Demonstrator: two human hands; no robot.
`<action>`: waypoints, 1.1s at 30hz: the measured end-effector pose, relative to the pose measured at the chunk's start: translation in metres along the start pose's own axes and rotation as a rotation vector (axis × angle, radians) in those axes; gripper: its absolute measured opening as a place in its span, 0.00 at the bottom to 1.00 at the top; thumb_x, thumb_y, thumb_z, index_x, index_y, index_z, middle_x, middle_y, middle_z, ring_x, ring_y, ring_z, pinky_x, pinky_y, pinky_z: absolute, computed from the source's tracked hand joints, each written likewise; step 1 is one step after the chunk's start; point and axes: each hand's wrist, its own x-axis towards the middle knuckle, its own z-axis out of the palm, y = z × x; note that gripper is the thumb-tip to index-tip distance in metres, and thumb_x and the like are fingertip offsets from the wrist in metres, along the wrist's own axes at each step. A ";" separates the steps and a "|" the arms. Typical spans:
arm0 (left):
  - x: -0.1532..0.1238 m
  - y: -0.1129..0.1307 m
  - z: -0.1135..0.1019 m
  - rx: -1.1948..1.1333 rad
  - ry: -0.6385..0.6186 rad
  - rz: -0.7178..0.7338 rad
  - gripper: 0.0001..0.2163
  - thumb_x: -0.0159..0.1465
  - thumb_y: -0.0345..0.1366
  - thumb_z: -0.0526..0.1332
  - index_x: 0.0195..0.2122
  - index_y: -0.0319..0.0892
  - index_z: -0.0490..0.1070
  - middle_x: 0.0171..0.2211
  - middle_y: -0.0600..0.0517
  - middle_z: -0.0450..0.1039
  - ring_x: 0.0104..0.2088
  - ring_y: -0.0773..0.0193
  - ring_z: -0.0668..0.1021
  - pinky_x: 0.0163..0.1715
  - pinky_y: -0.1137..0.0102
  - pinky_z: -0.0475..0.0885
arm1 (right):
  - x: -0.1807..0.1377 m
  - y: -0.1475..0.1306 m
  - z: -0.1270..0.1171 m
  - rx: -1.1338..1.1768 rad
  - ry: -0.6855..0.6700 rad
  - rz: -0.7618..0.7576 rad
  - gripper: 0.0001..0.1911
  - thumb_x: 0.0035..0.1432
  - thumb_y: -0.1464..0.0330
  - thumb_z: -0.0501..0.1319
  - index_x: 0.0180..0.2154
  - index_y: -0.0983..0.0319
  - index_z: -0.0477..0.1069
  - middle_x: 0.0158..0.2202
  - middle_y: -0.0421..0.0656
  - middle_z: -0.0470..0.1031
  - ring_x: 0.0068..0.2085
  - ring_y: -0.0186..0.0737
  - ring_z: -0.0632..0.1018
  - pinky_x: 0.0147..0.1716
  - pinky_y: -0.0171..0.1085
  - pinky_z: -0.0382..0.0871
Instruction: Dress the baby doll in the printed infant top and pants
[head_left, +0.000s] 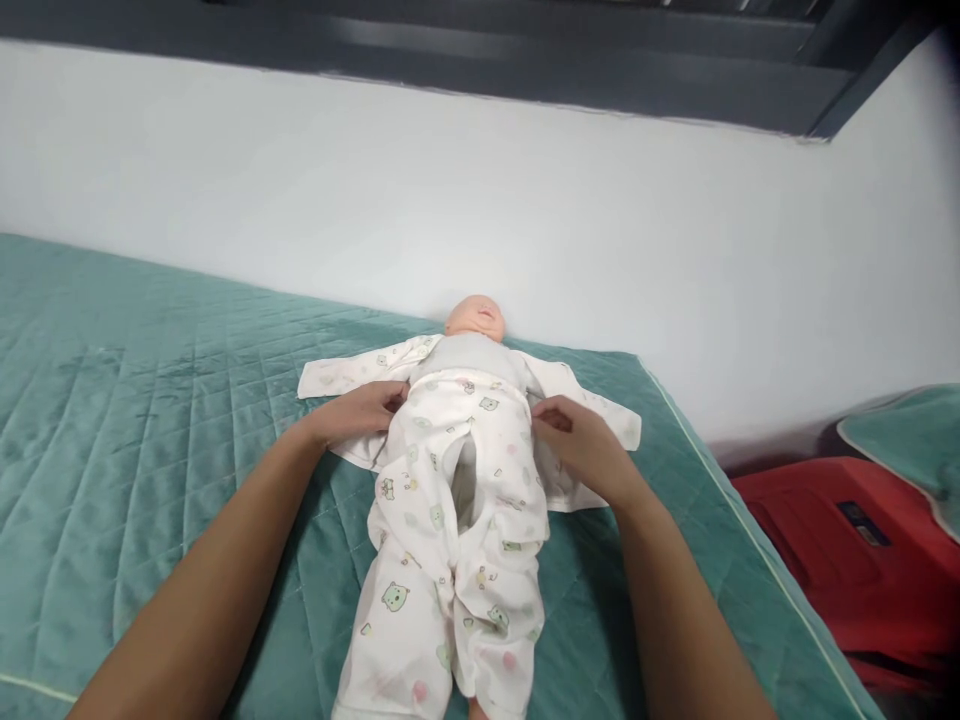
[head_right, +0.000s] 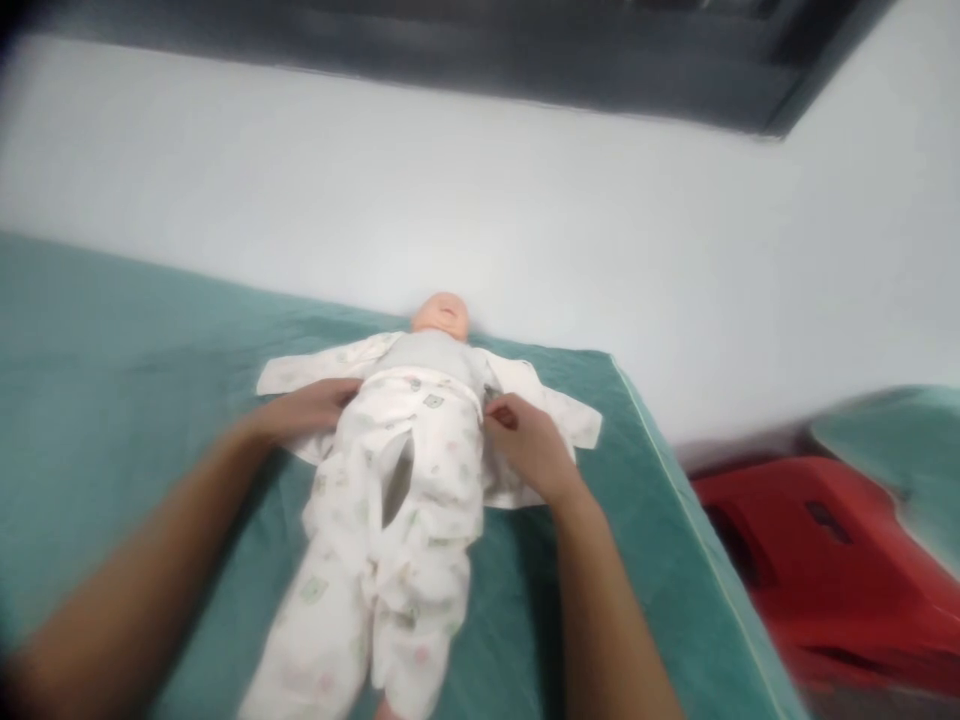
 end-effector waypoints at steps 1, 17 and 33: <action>0.000 0.000 -0.001 0.005 -0.010 0.001 0.08 0.45 0.34 0.63 0.28 0.43 0.73 0.32 0.51 0.78 0.39 0.54 0.77 0.35 0.70 0.71 | -0.001 -0.004 0.002 0.068 -0.081 0.012 0.06 0.57 0.65 0.58 0.36 0.58 0.70 0.34 0.41 0.76 0.36 0.41 0.76 0.38 0.39 0.69; 0.001 -0.004 0.003 -0.206 0.041 -0.064 0.10 0.54 0.43 0.63 0.24 0.42 0.72 0.23 0.52 0.73 0.31 0.60 0.76 0.31 0.70 0.72 | 0.004 0.008 0.015 0.212 -0.180 0.130 0.11 0.59 0.57 0.58 0.33 0.58 0.67 0.25 0.36 0.68 0.26 0.36 0.69 0.25 0.34 0.65; 0.003 -0.013 0.010 -0.294 0.252 -0.062 0.15 0.61 0.47 0.57 0.24 0.42 0.64 0.20 0.54 0.68 0.21 0.67 0.70 0.23 0.72 0.66 | 0.010 0.012 0.027 -0.210 0.169 0.095 0.15 0.61 0.57 0.55 0.25 0.56 0.61 0.23 0.40 0.71 0.26 0.40 0.69 0.27 0.37 0.58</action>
